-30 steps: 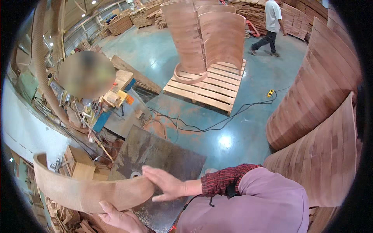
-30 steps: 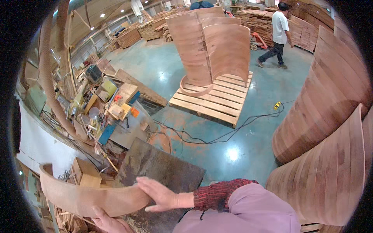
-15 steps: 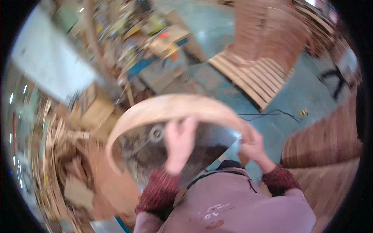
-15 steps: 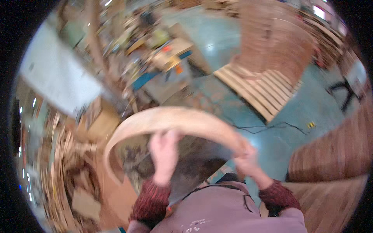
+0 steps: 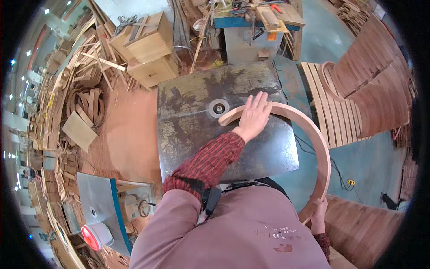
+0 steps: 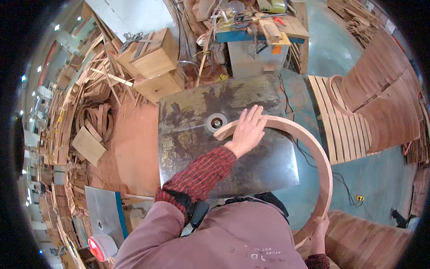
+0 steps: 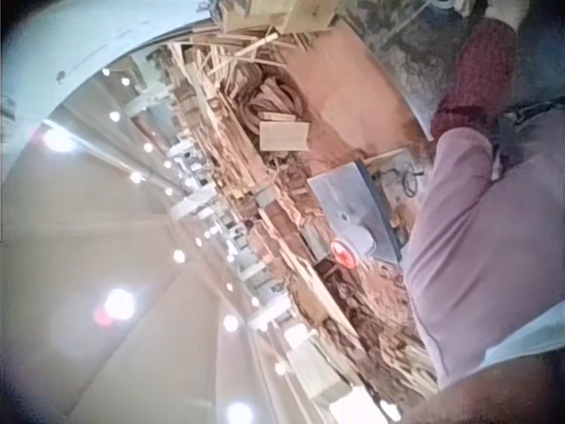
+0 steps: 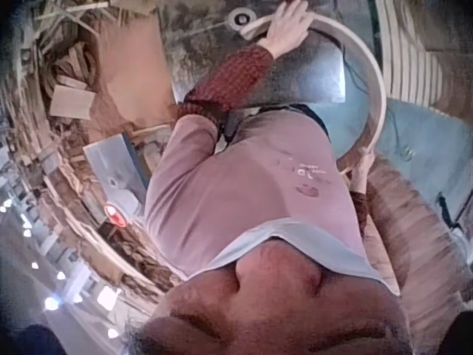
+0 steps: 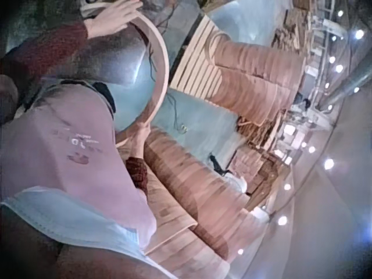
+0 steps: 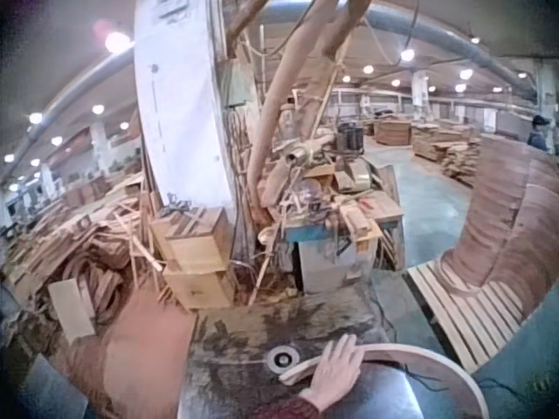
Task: Sanding the inner edges of curved wooden furniture components using a spindle sander and stacking them on a pallet.
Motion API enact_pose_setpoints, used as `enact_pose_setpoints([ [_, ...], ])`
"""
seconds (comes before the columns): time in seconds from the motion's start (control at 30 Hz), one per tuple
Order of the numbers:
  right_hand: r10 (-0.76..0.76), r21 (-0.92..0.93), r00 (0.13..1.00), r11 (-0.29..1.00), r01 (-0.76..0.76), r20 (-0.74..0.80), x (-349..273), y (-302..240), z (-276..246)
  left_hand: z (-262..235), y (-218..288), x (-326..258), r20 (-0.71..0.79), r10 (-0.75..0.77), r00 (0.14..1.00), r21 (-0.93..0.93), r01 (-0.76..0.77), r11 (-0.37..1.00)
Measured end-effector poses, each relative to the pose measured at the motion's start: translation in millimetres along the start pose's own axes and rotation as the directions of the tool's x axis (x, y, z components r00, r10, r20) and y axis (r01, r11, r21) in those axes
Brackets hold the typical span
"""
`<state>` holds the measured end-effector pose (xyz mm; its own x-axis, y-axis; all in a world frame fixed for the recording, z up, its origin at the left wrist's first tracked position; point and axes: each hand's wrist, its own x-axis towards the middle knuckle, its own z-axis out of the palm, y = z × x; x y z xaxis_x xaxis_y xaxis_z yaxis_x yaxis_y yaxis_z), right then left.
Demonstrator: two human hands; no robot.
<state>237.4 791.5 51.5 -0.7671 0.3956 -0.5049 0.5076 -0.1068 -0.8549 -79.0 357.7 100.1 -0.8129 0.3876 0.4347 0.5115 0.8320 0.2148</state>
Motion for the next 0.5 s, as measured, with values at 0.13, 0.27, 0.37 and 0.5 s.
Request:
enact_pose_setpoints([
  [0.13, 0.012, 0.074, 0.999, 0.997, -0.015, 0.036, 11.5, 7.4, 8.9, 31.7, -41.3, 10.8, 0.016, -0.125, 0.992, 0.035, 0.125, 0.992],
  [0.27, 0.044, 0.084, 0.999, 0.995, -0.044, -0.001, 18.1, -11.1, 35.2, 50.6, -57.5, 26.4, -0.007, -0.181, 0.983, 0.048, 0.182, 0.982],
  [0.37, 0.053, 0.070, 0.999, 0.996, -0.052, 0.001, 25.4, -26.4, 45.3, 62.4, -66.5, 38.3, -0.056, -0.198, 0.979, 0.078, 0.202, 0.976],
  [0.5, 0.121, 0.221, 0.993, 0.968, -0.116, -0.011, 37.5, -28.8, 50.7, 66.9, -78.3, 47.0, -0.144, -0.179, 0.973, 0.082, 0.192, 0.978],
])
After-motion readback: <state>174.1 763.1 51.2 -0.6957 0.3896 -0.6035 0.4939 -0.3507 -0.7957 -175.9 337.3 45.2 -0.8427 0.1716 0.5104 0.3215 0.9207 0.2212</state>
